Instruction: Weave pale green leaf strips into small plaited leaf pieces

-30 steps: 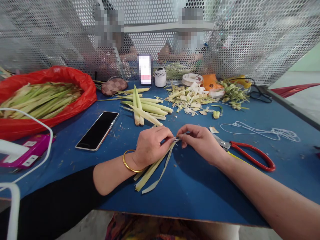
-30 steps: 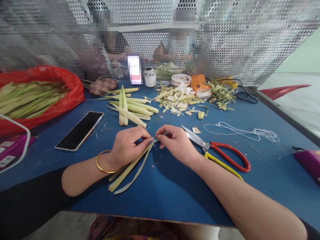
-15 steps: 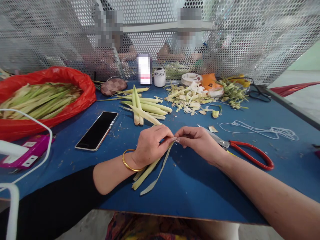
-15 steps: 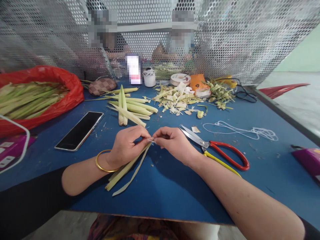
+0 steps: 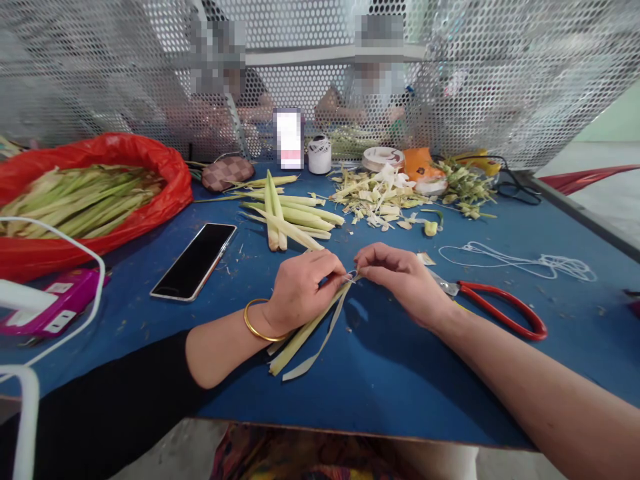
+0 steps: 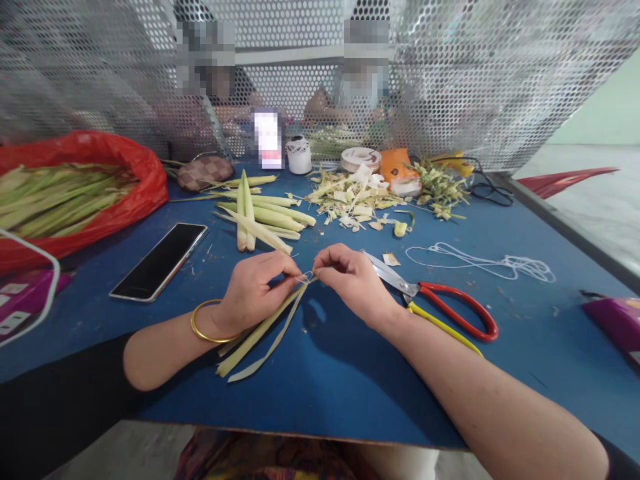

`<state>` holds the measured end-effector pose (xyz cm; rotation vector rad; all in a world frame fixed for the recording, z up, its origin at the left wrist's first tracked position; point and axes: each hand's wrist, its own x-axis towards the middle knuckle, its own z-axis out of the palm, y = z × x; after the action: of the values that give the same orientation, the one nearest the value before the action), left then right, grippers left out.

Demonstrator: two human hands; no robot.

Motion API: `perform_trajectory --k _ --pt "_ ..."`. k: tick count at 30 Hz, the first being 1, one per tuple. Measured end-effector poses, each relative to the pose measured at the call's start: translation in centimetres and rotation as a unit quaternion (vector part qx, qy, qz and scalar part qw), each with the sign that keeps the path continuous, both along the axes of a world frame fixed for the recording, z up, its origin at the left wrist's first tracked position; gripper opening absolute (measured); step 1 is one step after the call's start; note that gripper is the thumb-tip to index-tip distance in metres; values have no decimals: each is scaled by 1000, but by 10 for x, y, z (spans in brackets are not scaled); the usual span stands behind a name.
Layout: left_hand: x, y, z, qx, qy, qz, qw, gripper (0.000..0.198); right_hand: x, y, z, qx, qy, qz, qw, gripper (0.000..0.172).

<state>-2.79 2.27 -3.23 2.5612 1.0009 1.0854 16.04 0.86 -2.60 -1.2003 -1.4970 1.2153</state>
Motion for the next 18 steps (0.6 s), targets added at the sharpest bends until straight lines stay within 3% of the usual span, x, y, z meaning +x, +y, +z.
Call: perform_trajectory --k 3,10,18 --pt "-1 1 0 -11 -2 5 1000 14 2 1 1 50 -29 -1 998 10" --pt "0 0 1 -13 -5 12 1000 20 2 -3 8 76 -71 32 994 16" --pt "0 0 2 -22 -12 0 1000 16 1 0 -1 144 -122 12 982 11"
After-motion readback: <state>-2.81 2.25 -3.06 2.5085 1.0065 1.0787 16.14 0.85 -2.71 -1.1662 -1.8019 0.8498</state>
